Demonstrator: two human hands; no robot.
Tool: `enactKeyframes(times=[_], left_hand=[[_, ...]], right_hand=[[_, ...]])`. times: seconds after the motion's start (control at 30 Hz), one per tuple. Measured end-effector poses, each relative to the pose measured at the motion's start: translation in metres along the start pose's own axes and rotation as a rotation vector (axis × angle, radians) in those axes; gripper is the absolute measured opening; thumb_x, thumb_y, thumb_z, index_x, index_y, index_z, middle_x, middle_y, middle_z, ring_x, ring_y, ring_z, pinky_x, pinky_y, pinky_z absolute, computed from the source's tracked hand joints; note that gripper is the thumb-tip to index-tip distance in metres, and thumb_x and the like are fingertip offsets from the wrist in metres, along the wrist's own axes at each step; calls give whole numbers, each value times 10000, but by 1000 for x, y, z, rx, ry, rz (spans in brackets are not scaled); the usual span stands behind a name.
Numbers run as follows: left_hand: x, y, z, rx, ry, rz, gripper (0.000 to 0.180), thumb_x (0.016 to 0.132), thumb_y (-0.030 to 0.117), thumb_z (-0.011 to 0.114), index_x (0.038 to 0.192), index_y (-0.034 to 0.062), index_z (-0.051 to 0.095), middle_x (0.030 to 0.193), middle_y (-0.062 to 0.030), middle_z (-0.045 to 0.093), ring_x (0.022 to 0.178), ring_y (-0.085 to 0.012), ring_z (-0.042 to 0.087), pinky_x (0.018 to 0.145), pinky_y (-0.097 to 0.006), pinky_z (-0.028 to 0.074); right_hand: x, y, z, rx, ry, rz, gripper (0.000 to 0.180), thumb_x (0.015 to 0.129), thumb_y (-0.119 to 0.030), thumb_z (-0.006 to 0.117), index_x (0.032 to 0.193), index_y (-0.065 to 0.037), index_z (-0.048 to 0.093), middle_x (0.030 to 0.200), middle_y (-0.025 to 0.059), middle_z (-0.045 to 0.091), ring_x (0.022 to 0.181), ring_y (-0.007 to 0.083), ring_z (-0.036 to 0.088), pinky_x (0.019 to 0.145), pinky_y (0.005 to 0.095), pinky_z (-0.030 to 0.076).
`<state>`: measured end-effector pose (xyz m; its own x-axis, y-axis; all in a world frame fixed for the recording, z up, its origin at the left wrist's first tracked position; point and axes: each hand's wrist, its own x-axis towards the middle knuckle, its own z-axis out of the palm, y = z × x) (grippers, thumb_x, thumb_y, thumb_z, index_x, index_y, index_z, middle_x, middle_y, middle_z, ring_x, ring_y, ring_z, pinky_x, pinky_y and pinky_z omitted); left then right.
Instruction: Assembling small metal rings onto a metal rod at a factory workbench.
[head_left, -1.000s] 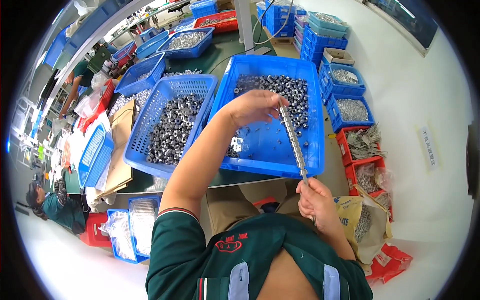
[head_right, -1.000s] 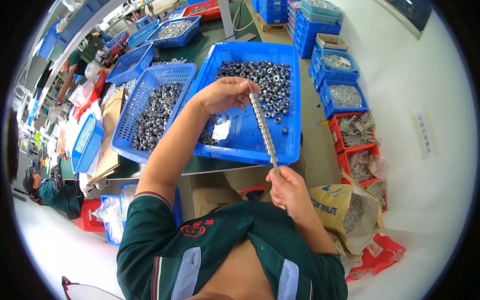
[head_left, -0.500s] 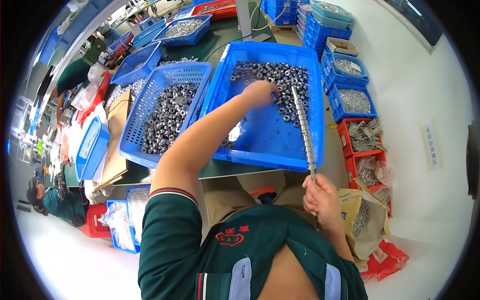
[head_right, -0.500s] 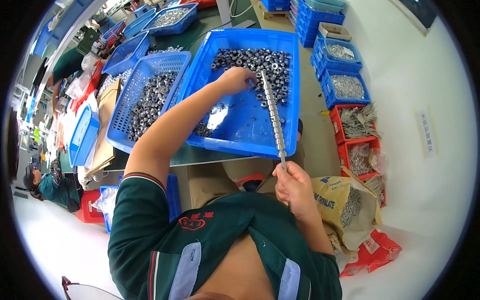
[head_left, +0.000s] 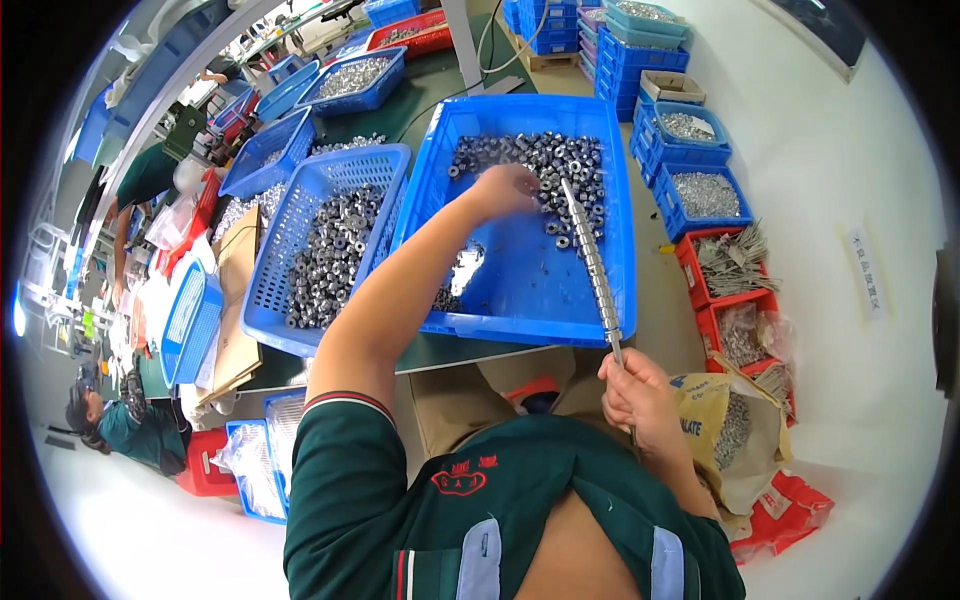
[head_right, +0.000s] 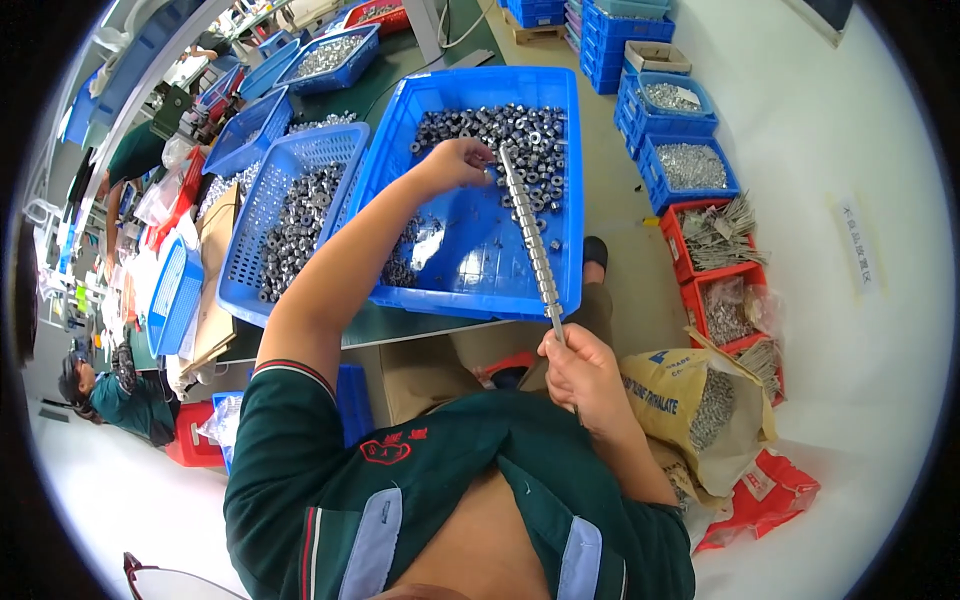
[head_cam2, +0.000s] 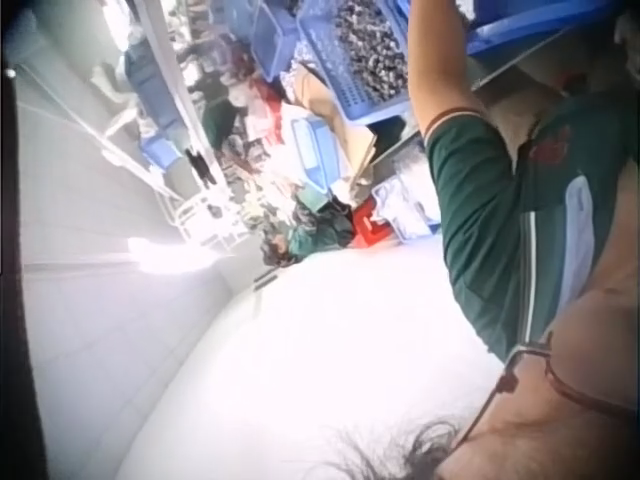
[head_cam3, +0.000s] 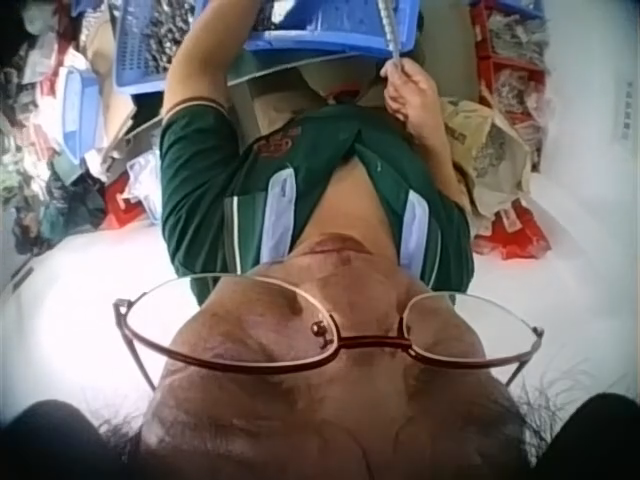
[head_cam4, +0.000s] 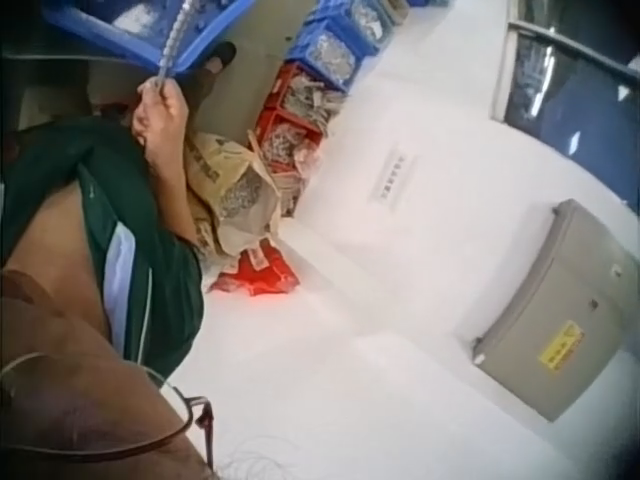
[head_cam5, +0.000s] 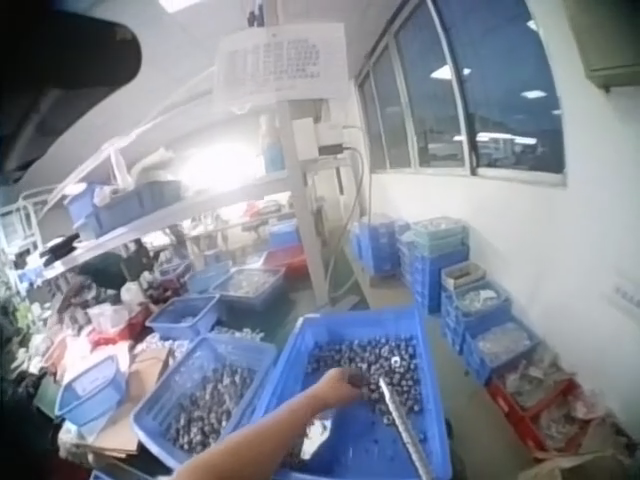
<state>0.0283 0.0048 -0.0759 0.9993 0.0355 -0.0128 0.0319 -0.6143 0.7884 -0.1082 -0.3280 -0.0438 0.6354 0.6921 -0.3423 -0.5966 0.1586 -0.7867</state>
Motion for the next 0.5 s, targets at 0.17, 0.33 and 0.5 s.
enactKeyframes(times=[0.17,0.33,0.5], left_hand=[[-14,33,-22,-911,-58,-287,266,840,181,618,1066,43,592,1001,-100,647,856,-181,622,757,-302,465],[-37,48,-22,-1272,-51,-271,256,821,185,624,1034,51,572,1062,-135,627,1001,-245,580,875,-335,437],[-49,56,-19,-1304,-117,-217,233,814,172,622,1002,46,566,1037,-145,630,952,-232,582,881,-354,439]], right_hand=[[-1,3,3,-48,6,-9,130,939,-149,475,899,-25,484,548,-53,343,418,13,279,384,176,221],[1,6,8,-53,-21,-7,120,938,-145,477,908,-29,485,558,-55,350,426,11,285,385,174,220],[1,2,16,-93,-7,3,122,935,-141,472,881,-32,482,528,-47,315,406,33,272,387,194,230]])
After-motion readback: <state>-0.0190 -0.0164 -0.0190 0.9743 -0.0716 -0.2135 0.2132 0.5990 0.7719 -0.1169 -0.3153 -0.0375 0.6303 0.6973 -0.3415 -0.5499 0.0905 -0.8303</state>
